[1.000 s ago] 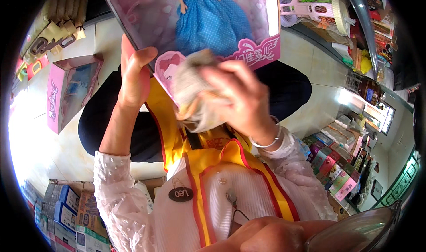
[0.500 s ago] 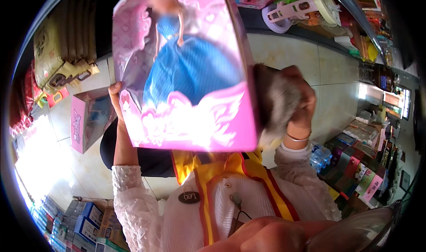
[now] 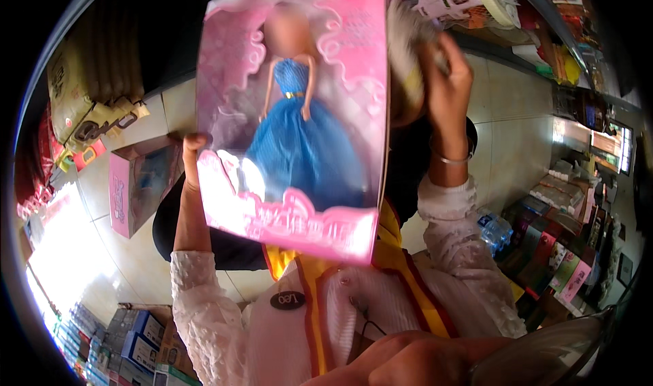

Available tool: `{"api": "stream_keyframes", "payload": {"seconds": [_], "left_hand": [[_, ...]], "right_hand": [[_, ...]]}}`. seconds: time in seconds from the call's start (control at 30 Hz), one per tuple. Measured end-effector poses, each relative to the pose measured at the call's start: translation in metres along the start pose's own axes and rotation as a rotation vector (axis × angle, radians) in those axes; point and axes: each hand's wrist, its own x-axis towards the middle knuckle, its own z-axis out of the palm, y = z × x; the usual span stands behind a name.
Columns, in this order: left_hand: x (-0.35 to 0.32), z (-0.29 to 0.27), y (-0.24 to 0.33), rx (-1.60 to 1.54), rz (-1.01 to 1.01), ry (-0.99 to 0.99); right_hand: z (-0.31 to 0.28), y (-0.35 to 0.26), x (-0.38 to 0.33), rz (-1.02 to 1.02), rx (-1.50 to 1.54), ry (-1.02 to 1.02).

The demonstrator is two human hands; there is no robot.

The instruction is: The person sits on the floor and wipes a store shelf with a cloth. They pick up and wipe several items, including a doll box and a toy set, before placing them back on the shelf.

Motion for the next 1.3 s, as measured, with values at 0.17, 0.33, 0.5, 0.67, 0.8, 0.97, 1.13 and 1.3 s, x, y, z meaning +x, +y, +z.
{"api": "stream_keyframes", "payload": {"seconds": [0.17,0.33,0.5,0.67,0.8,0.97,1.13,1.3], "left_hand": [[-0.008,0.018,0.023,-0.03,0.128,0.152],[-0.021,0.019,0.03,0.475,0.265,0.033],[-0.027,0.044,0.042,0.771,0.4,-0.116],[-0.035,0.052,0.044,0.837,0.289,-0.317],[-0.036,0.033,0.045,1.087,0.265,-0.349],[-0.028,-0.004,0.025,1.671,0.854,-0.407],[-0.02,0.061,0.032,1.259,0.927,-0.213],[0.002,0.038,0.007,1.473,0.687,-0.097]], "right_hand": [[-0.013,0.018,-0.082,0.452,0.31,-0.437],[-0.029,0.034,-0.089,0.361,0.122,-0.586],[-0.045,0.022,-0.054,0.599,0.44,-0.047],[-0.06,0.052,-0.041,0.469,0.659,-0.55],[-0.056,0.048,-0.033,0.594,0.536,-0.617],[-0.031,0.034,-0.035,0.448,0.299,-0.748],[0.014,0.059,-0.052,0.408,0.107,-0.667],[0.045,0.108,-0.066,0.494,0.055,-0.455]]}}
